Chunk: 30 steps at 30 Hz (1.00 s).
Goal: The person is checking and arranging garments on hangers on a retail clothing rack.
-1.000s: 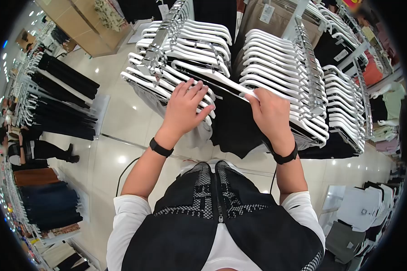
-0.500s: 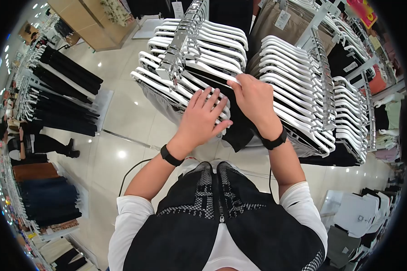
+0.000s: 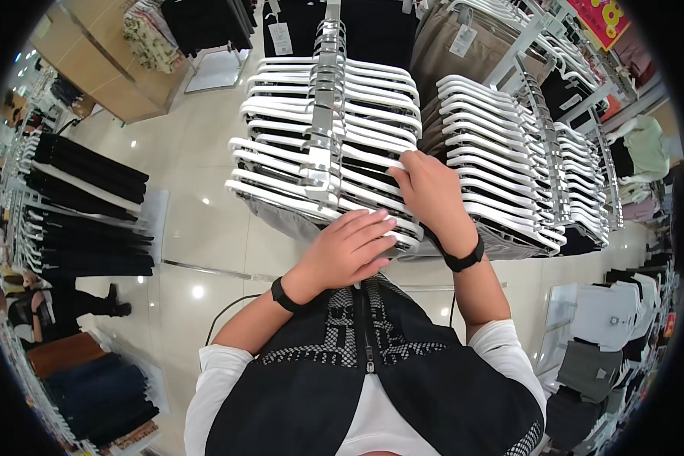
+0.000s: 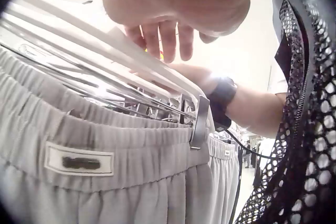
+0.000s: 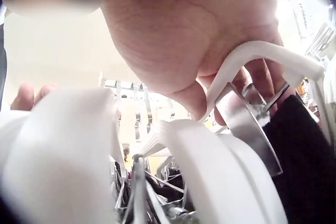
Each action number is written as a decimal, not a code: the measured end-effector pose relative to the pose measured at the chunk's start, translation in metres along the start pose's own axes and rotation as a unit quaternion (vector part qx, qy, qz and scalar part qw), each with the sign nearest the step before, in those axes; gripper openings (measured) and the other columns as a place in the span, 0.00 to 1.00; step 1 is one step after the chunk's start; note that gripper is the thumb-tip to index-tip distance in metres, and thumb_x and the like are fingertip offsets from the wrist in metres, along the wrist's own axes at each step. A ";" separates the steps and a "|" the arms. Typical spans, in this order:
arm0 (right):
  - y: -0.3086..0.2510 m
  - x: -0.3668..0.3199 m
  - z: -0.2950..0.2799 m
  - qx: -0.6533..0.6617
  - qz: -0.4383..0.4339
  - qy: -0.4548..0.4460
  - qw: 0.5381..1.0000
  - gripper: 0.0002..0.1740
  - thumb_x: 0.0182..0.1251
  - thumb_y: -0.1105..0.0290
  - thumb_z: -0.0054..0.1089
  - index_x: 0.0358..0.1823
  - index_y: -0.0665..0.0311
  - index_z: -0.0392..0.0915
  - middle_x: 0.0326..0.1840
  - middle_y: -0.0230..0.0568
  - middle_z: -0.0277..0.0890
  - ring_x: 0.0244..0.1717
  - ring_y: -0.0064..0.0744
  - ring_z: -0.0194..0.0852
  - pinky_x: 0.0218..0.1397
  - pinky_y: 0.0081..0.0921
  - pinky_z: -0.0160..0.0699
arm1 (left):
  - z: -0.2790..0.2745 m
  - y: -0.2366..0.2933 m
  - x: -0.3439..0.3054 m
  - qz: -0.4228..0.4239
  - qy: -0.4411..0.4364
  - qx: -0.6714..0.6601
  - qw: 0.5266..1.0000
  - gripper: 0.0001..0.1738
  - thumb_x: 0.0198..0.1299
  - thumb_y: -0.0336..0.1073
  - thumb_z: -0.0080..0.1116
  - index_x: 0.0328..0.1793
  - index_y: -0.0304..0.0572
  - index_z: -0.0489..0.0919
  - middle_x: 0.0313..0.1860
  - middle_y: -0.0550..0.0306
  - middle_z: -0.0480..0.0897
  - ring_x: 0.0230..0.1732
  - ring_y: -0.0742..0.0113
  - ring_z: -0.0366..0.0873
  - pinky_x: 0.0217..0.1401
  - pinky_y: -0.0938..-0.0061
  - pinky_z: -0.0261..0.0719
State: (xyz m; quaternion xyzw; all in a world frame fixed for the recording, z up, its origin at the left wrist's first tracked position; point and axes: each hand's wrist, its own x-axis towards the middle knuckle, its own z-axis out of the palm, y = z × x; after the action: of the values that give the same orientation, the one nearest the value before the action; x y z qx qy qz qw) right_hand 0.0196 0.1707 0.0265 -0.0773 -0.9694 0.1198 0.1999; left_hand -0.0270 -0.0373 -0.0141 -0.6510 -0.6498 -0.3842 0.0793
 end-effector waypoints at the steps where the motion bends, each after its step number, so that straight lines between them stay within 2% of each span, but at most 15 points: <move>1: -0.003 -0.001 -0.001 0.012 0.007 0.016 1.000 0.10 0.64 0.66 0.64 0.38 0.65 0.75 0.33 0.44 0.78 0.37 0.47 0.79 0.37 0.40 0.76 | -0.004 -0.008 -0.007 0.014 0.009 -0.018 1.000 0.18 0.58 0.38 0.65 0.55 0.44 0.81 0.61 0.56 0.81 0.66 0.54 0.75 0.68 0.57 0.71; 2: -0.006 -0.002 -0.002 0.024 0.014 0.034 0.999 0.11 0.64 0.67 0.65 0.41 0.65 0.75 0.34 0.44 0.77 0.39 0.46 0.79 0.40 0.40 0.76 | -0.010 -0.014 -0.013 0.033 0.034 -0.016 0.999 0.12 0.59 0.35 0.61 0.49 0.45 0.83 0.52 0.60 0.85 0.58 0.57 0.81 0.62 0.59 0.75; 4: -0.010 -0.007 -0.005 0.051 0.022 0.055 0.997 0.16 0.60 0.74 0.66 0.48 0.67 0.75 0.40 0.46 0.77 0.46 0.48 0.76 0.48 0.40 0.74 | -0.022 -0.028 -0.033 0.034 0.078 -0.007 0.996 0.10 0.60 0.36 0.59 0.46 0.46 0.83 0.47 0.61 0.86 0.53 0.58 0.82 0.58 0.60 0.76; 7: -0.024 -0.019 -0.014 0.051 0.004 0.154 0.987 0.16 0.59 0.76 0.66 0.49 0.67 0.75 0.43 0.47 0.78 0.46 0.50 0.74 0.48 0.41 0.73 | -0.055 -0.043 -0.050 0.013 0.135 0.057 0.989 0.08 0.61 0.37 0.56 0.42 0.47 0.84 0.40 0.61 0.86 0.44 0.59 0.82 0.54 0.60 0.76; 9: -0.031 -0.035 -0.014 0.077 0.038 0.145 0.986 0.17 0.58 0.78 0.65 0.49 0.67 0.75 0.44 0.47 0.79 0.45 0.51 0.74 0.49 0.42 0.72 | -0.079 -0.061 -0.053 -0.018 0.161 0.075 0.984 0.09 0.55 0.33 0.59 0.42 0.45 0.82 0.44 0.59 0.85 0.45 0.59 0.81 0.56 0.59 0.74; 11: -0.040 -0.048 -0.013 0.102 0.086 0.116 0.984 0.16 0.58 0.78 0.65 0.48 0.67 0.76 0.43 0.47 0.79 0.45 0.50 0.74 0.50 0.41 0.73 | -0.104 -0.072 -0.042 -0.103 0.151 0.126 0.975 0.13 0.57 0.35 0.60 0.48 0.43 0.83 0.50 0.56 0.84 0.52 0.54 0.79 0.62 0.56 0.71; 14: -0.049 -0.056 -0.004 0.082 0.079 0.087 0.990 0.14 0.57 0.76 0.66 0.46 0.66 0.78 0.42 0.45 0.79 0.45 0.49 0.74 0.50 0.39 0.73 | -0.121 -0.089 -0.022 -0.158 0.035 0.158 0.974 0.20 0.57 0.40 0.64 0.55 0.43 0.82 0.57 0.54 0.81 0.60 0.50 0.75 0.66 0.53 0.67; 17: -0.065 -0.058 0.003 0.066 0.112 0.067 0.989 0.14 0.57 0.75 0.67 0.45 0.65 0.79 0.46 0.44 0.78 0.48 0.48 0.75 0.51 0.40 0.74 | -0.113 -0.095 -0.024 -0.143 -0.030 0.189 0.971 0.25 0.56 0.44 0.67 0.59 0.44 0.81 0.60 0.53 0.80 0.63 0.46 0.72 0.68 0.51 0.67; 18: -0.068 -0.059 0.007 0.053 0.117 0.079 0.989 0.14 0.57 0.75 0.67 0.45 0.65 0.79 0.46 0.44 0.78 0.49 0.48 0.75 0.51 0.40 0.74 | -0.113 -0.095 -0.024 -0.159 -0.038 0.182 0.970 0.24 0.56 0.39 0.66 0.61 0.47 0.82 0.65 0.54 0.78 0.67 0.49 0.70 0.69 0.53 0.66; 20: -0.072 -0.062 0.008 0.041 0.125 0.096 0.987 0.14 0.57 0.74 0.67 0.46 0.65 0.79 0.47 0.45 0.78 0.50 0.50 0.75 0.53 0.41 0.74 | -0.114 -0.099 -0.029 -0.157 -0.033 0.175 0.971 0.23 0.56 0.39 0.66 0.60 0.46 0.82 0.65 0.54 0.78 0.67 0.49 0.70 0.69 0.52 0.66; 21: -0.073 -0.062 0.005 0.051 0.132 0.097 0.985 0.14 0.58 0.73 0.67 0.45 0.65 0.79 0.48 0.45 0.78 0.50 0.50 0.75 0.53 0.41 0.74 | -0.112 -0.103 -0.029 -0.152 -0.025 0.167 0.974 0.22 0.57 0.38 0.66 0.59 0.46 0.82 0.64 0.54 0.78 0.67 0.49 0.70 0.69 0.52 0.66; 24: -0.072 -0.067 -0.002 0.040 0.126 0.093 0.987 0.15 0.59 0.73 0.66 0.48 0.65 0.78 0.49 0.45 0.78 0.50 0.50 0.76 0.55 0.41 0.74 | -0.105 -0.107 -0.040 -0.099 0.085 0.108 0.986 0.12 0.60 0.37 0.62 0.47 0.40 0.83 0.45 0.54 0.86 0.51 0.50 0.81 0.66 0.54 0.68; 26: -0.070 -0.074 -0.008 0.024 0.149 0.101 0.983 0.16 0.59 0.72 0.66 0.49 0.65 0.78 0.49 0.45 0.78 0.51 0.50 0.76 0.55 0.41 0.74 | -0.117 -0.088 -0.061 -0.020 0.139 0.055 0.989 0.04 0.60 0.36 0.60 0.36 0.47 0.80 0.37 0.63 0.86 0.42 0.64 0.84 0.62 0.59 0.70; 28: -0.067 -0.082 -0.006 0.013 0.168 0.117 0.979 0.20 0.60 0.72 0.65 0.54 0.66 0.76 0.50 0.47 0.77 0.52 0.51 0.74 0.57 0.42 0.73 | -0.123 -0.072 -0.062 0.040 0.109 -0.077 0.990 0.07 0.61 0.37 0.57 0.29 0.50 0.76 0.34 0.65 0.84 0.38 0.68 0.84 0.57 0.63 0.73; 30: -0.064 -0.087 -0.009 -0.001 0.172 0.142 0.975 0.21 0.61 0.71 0.65 0.56 0.66 0.76 0.50 0.48 0.76 0.52 0.51 0.74 0.57 0.43 0.72 | -0.113 -0.062 -0.060 0.084 0.103 -0.139 0.981 0.07 0.62 0.38 0.57 0.31 0.50 0.77 0.31 0.65 0.83 0.34 0.67 0.83 0.52 0.64 0.75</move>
State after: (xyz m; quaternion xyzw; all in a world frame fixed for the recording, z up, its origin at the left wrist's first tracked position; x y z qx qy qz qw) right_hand 0.0954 0.0938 0.0192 -0.2589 -0.9035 0.1394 0.3119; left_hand -0.1199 -0.1439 0.0035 -0.6645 -0.5217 -0.5278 0.0870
